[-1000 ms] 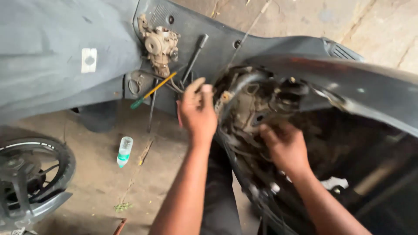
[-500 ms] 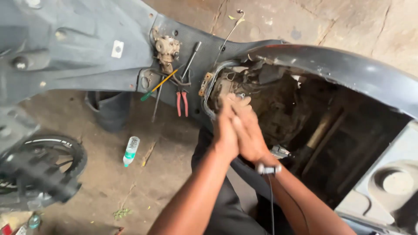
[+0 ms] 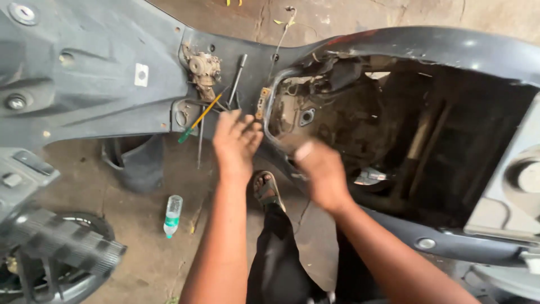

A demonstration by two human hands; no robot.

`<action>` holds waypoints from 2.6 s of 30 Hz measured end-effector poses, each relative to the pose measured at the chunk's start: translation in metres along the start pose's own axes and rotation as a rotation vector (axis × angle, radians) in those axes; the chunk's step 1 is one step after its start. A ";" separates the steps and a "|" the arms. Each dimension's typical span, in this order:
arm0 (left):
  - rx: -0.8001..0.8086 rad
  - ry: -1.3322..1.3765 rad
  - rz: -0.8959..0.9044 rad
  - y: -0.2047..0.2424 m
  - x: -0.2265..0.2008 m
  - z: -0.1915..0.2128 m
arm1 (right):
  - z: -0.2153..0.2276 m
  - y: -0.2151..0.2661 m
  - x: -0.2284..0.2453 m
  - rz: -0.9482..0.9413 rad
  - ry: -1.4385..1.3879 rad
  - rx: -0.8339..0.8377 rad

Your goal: Removing and inspecting the carburetor of a scooter.

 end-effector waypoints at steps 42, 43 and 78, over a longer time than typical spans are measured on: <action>-0.172 -0.897 0.206 -0.082 0.094 -0.129 | 0.194 -0.113 -0.044 0.101 1.151 -0.213; -0.094 -0.961 0.155 -0.074 0.093 -0.132 | 0.191 -0.107 -0.045 0.099 1.170 -0.203; -0.062 -1.636 -0.808 -0.105 0.097 -0.139 | 0.251 -0.071 0.027 0.117 0.520 -0.747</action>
Point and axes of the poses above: each hand's wrist, its own y-axis away from the middle knuckle, its own z-axis out of the back of the hand, x = y × z, the point moved 4 cm from there along -y, towards the middle knuckle, and after that the axes turned 6 degrees about -y, right-handed, at the moved point
